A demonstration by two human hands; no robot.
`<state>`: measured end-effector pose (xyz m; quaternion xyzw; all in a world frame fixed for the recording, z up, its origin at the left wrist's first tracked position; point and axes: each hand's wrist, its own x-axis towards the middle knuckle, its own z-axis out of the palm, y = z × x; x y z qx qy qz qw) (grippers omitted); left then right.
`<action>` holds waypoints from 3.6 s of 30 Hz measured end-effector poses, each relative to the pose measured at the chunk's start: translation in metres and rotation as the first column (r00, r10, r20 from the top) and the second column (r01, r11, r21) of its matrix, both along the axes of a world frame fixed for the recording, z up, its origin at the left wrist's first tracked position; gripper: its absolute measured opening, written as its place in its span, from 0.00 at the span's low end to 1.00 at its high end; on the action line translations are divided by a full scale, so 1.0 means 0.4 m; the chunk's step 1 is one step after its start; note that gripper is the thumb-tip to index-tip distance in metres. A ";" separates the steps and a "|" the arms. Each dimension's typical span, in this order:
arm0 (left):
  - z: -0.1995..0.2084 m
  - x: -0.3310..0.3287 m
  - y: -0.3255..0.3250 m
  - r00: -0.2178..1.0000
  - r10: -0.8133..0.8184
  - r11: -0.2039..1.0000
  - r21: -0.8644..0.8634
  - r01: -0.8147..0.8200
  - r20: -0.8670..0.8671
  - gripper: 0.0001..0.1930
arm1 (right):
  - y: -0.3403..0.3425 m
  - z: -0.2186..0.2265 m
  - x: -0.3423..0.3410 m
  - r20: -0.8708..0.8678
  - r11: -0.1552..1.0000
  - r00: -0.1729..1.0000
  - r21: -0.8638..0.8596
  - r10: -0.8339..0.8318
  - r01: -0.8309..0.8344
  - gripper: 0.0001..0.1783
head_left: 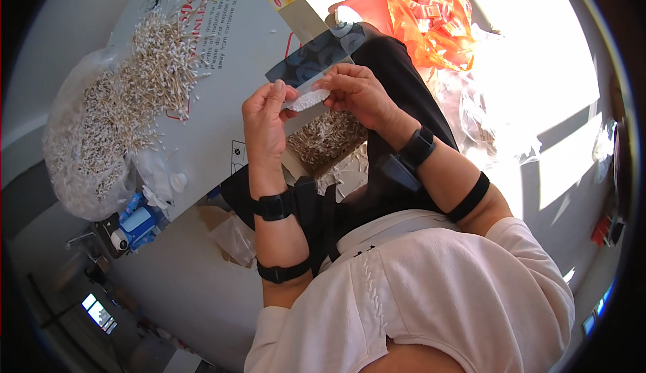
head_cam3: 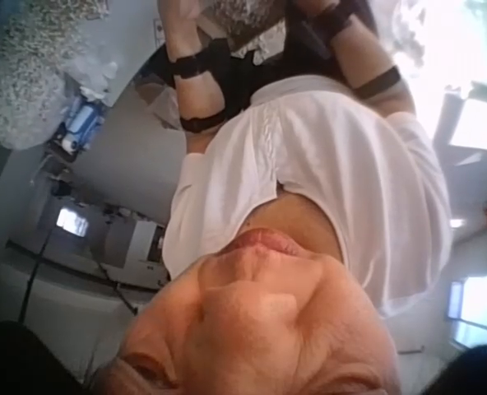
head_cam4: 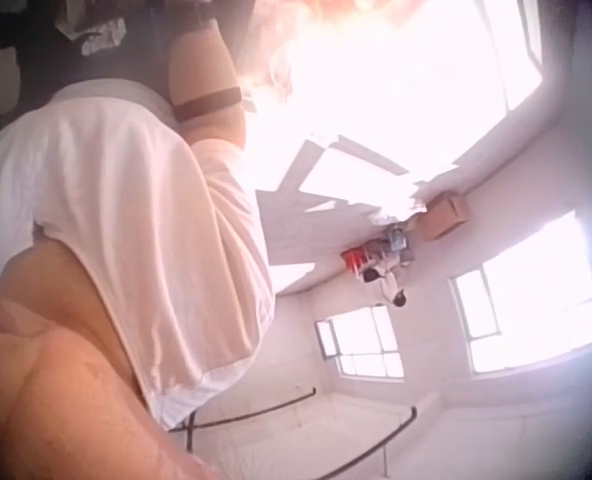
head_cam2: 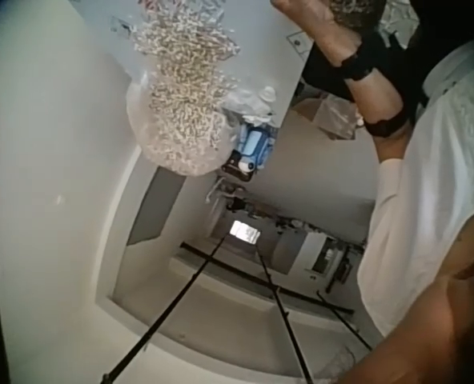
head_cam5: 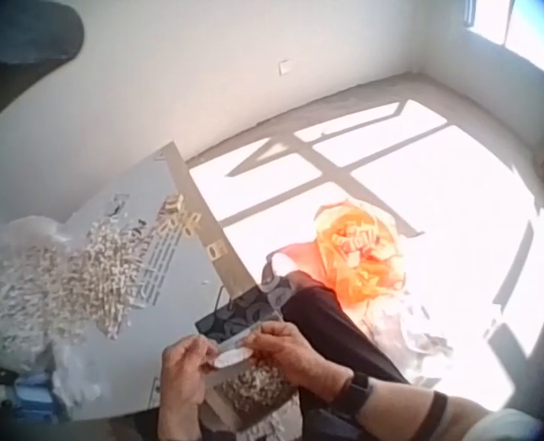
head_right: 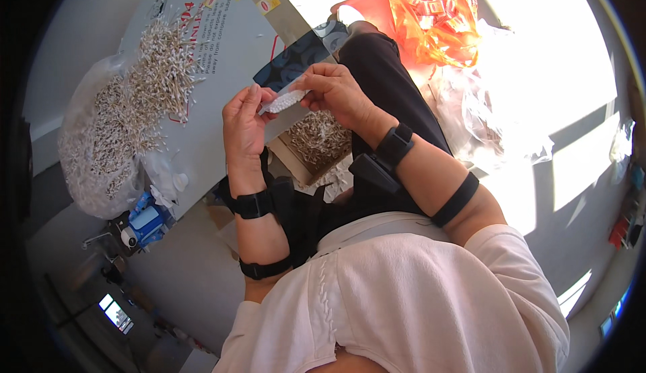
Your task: Packaging cotton swabs into small plastic bags with cardboard backings.
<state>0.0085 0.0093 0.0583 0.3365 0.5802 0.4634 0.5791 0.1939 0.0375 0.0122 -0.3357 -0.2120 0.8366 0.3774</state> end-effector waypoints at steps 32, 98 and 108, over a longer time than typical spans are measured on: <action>-0.008 0.001 -0.042 1.000 -0.013 0.984 0.179 0.008 0.023 0.17 | -0.055 0.021 -0.037 0.012 0.992 0.993 -0.040 -0.118 0.119 0.06; 0.225 0.023 -0.268 0.617 0.471 0.663 0.714 0.223 -0.630 0.18 | -0.241 0.292 -0.066 -0.221 0.949 0.962 0.305 0.158 -0.086 0.06; 0.264 0.015 -0.279 0.697 0.326 0.674 0.674 0.302 -0.638 0.19 | -0.210 0.283 -0.049 0.119 0.719 0.992 0.694 -0.050 -0.047 0.13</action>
